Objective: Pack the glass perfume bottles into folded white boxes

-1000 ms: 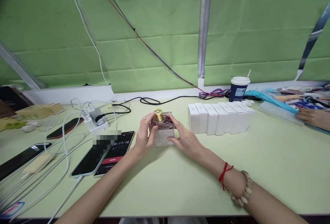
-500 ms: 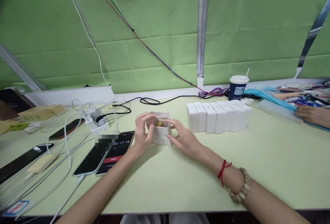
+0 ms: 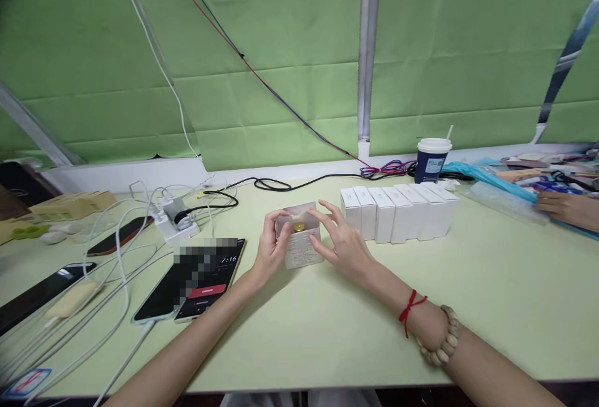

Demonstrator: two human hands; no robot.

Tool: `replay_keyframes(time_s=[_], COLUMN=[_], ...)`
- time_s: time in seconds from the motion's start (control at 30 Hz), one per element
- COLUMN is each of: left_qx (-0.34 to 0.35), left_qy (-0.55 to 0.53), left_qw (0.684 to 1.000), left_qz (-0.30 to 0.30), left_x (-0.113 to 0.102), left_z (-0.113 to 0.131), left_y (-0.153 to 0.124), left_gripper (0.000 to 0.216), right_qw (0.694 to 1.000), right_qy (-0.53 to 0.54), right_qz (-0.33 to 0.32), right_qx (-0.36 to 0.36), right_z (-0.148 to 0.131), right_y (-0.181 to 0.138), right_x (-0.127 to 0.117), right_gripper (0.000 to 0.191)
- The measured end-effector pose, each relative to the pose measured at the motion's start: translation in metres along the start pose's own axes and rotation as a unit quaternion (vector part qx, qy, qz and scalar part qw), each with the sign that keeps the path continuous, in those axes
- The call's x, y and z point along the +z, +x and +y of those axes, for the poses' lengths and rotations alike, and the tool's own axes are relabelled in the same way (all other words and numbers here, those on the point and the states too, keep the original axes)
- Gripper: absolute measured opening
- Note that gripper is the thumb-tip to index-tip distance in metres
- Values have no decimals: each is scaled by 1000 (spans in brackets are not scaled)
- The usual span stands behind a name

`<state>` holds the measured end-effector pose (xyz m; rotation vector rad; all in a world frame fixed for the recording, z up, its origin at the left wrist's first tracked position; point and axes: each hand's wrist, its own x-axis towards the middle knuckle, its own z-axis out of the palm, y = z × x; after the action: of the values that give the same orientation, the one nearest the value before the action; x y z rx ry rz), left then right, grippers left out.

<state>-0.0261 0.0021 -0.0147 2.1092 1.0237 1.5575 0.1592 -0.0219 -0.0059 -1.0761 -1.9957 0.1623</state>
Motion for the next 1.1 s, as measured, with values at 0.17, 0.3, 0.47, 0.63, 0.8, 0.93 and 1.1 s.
replay_keyframes(time_s=[0.17,0.3,0.47,0.63,0.8,0.93,1.1], left_qx=[63,71,75,46,48,68,69], left_qy=[50,125,123,49,57,87,171], left_qw=[997,989,989,996,996,993,981], left_qz=[-1,36,43,60,45,50,67], left_x=[2,3,0,0,-1,-1,-2], left_z=[-3,2,3,-2,1,2,0], left_y=[0,0,1,0,2,2,0], left_gripper=[18,21,14,16,16,17,21], right_qw=[1000,1000,998,995,993,993,989], right_qy=[-10,-4,46,82,107,112,137], right_qz=[9,18,44,55,40,46,55], right_qx=[-14,-18,-3,22,7,-2,-14], right_z=[2,5,4,2,3,5,4], right_y=[0,0,1,1,1,2,3], right_x=[1,4,5,4,4,5,6], right_gripper=[30,25,36,40,37,36,34])
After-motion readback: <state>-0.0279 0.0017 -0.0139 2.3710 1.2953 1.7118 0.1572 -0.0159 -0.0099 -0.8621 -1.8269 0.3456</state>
